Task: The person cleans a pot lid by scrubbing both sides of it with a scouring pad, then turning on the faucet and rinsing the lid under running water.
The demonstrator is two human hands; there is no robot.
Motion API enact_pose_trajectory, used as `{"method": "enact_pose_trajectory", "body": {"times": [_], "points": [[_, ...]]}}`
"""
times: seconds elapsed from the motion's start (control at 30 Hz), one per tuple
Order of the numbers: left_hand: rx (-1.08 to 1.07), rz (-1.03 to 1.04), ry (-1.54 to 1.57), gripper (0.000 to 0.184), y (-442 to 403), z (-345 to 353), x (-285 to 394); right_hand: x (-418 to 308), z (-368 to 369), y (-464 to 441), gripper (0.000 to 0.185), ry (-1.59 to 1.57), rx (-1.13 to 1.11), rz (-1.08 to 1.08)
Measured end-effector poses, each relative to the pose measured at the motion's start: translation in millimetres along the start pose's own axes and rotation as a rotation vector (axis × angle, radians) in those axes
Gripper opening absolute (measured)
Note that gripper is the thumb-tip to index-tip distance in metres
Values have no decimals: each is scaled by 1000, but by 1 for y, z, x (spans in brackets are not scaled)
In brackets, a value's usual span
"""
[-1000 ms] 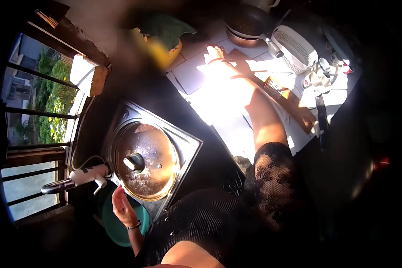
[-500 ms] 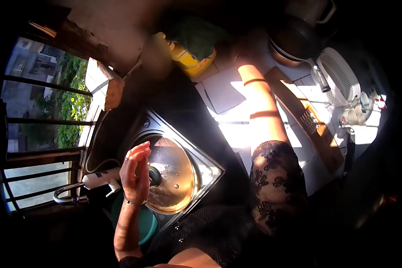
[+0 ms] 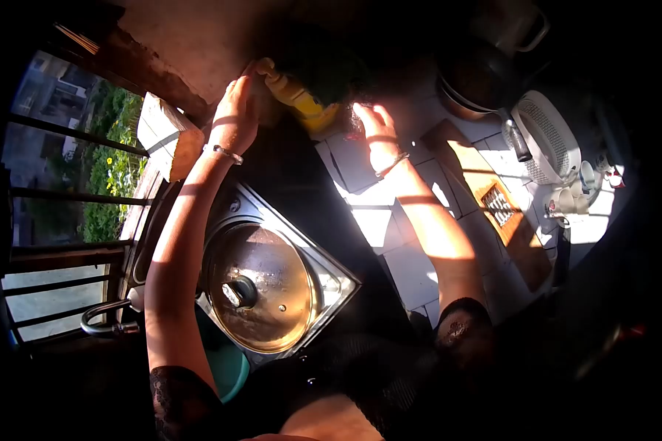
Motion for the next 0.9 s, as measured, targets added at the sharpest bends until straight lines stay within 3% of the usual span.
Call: {"method": "enact_pose_trajectory", "body": {"times": [0.1, 0.2, 0.4, 0.5, 0.73, 0.83, 0.9], "points": [[-155, -57, -50, 56, -16, 2, 0, -21, 76, 19, 20, -368, -337, -39], [-241, -104, -124, 68, -21, -1, 1, -7, 105, 1, 30, -289, -150, 46], [-249, -53, -185, 75, -16, -1, -7, 3, 119, -13, 39, -390, -354, 11], [-385, -180, -243, 75, -14, 1, -2, -2, 122, -9, 38, -381, -341, -14], [-198, 1, -205, 80, -11, 11, -11, 4, 120, -10, 36, -421, -316, 4], [-395, -152, -323, 69, -13, 16, -14, 2, 118, -4, 31, -429, -308, 29], [-286, -62, -300, 65, -11, 12, -6, -3, 114, 3, 29, -389, -370, 75]]}}
Point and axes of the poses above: each hand's wrist, its own y-axis away from the middle knuckle, its own z-axis out of the palm, x = y × z, the point moved 3 cm from there along -y, towards the middle knuckle, and after that the axes turned 12 degrees about -x, right-handed, at the moved point
